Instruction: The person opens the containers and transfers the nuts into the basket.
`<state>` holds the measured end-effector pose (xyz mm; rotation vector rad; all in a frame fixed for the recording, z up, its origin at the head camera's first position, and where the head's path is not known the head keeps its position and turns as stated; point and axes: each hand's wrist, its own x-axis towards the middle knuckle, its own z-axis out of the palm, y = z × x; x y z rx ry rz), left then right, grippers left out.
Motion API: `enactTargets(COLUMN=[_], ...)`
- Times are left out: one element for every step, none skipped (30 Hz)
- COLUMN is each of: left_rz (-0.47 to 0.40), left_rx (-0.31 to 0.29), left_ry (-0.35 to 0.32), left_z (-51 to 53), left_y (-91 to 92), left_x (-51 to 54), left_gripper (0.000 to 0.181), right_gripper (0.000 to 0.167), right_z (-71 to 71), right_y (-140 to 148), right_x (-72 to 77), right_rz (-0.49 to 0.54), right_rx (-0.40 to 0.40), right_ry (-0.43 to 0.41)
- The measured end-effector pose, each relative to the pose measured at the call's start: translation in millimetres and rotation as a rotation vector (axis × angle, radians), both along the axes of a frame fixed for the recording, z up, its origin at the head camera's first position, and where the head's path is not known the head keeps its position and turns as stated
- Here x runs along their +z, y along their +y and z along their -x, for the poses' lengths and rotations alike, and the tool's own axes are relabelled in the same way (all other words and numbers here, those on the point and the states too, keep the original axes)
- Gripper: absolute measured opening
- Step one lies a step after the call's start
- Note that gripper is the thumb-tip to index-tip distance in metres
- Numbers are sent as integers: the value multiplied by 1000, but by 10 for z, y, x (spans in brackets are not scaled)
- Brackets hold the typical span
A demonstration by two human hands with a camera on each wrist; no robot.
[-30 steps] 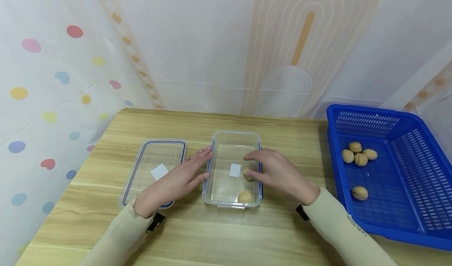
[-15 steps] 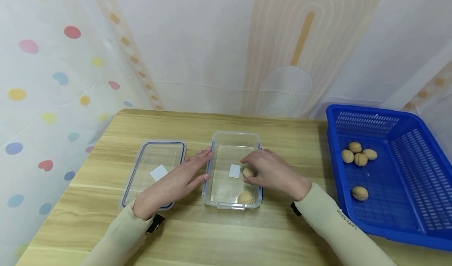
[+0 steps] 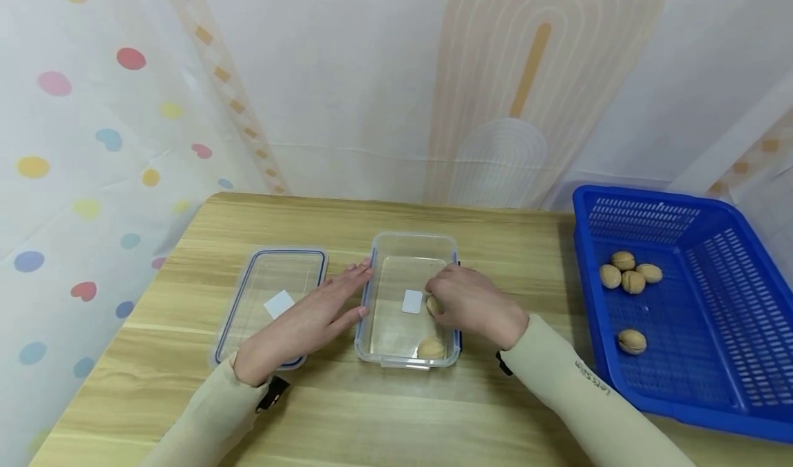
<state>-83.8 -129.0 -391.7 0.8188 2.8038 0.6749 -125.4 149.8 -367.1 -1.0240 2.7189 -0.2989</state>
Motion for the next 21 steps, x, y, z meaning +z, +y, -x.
enactTargets(left_rz=[2, 3, 4, 3, 2, 2, 0, -2, -4, -6, -7, -10, -12, -14, -16, -18, -20, -21, -23, -28, -29], left_rx=[0, 0, 0, -2, -2, -2, -3, -4, -4, -5, -4, -5, -5, -5, -4, -2, -2, -2, -2, -1, -1], left_ry=[-2, -4, -5, -3, -5, -5, -6, -4, -4, -5, -9, -8, -9, -9, -10, -11, -9, -8, -9, -10, -10], left_z=[2, 6, 10, 13, 15, 17, 18, 19, 16, 12, 9, 7, 5, 3, 0, -2, -2, -2, -1, 0, 2], left_y=[1, 3, 5, 7, 8, 10, 10, 10, 10, 9, 9, 8, 7, 6, 4, 2, 0, -2, -5, -7, -7], left_x=[2, 0, 0, -3, -5, -7, -13, -19, -19, -20, -19, -19, -20, -21, -19, -19, -20, -19, -20, -19, -18], left_gripper=[65, 65, 65, 65, 65, 65, 65, 65, 65, 65, 65, 65, 65, 65, 65, 65, 65, 65, 65, 65, 65], right_gripper=[20, 23, 24, 23, 20, 19, 16, 12, 8, 7, 11, 15, 19, 22, 24, 25, 26, 27, 27, 28, 29], right_z=[-2, -3, -3, -2, -4, -3, -3, -2, -2, -2, -3, -3, -3, -1, 0, 1, 5, 6, 7, 8, 7], right_y=[-4, -7, -8, -10, -10, -11, -12, -14, -15, -14, -10, -7, -2, 2, 7, 12, 18, 25, 32, 40, 49], right_x=[4, 3, 3, -4, -8, -16, -26, -35, -44, -54, -63, -75, -85, -97, -107, -118, -131, -142, -152, -162, -168], right_rz=[-1, -2, -2, 1, 5, 11, 16, 23, 31, 39, 44, 53, 63, 73, 82, 93, 105, 120, 136, 153, 172], right_rx=[-2, -5, -3, 1, 6, 11, 16, 16, 14, 8, 3, 2, 0, -4, 0, 5, 13, 21, 25, 31, 37], right_ry=[-2, -5, -6, -6, -7, -9, -9, -17, -25, -34, -39, -40, -42, -45, -40, -34, -24, -15, -11, -4, 2])
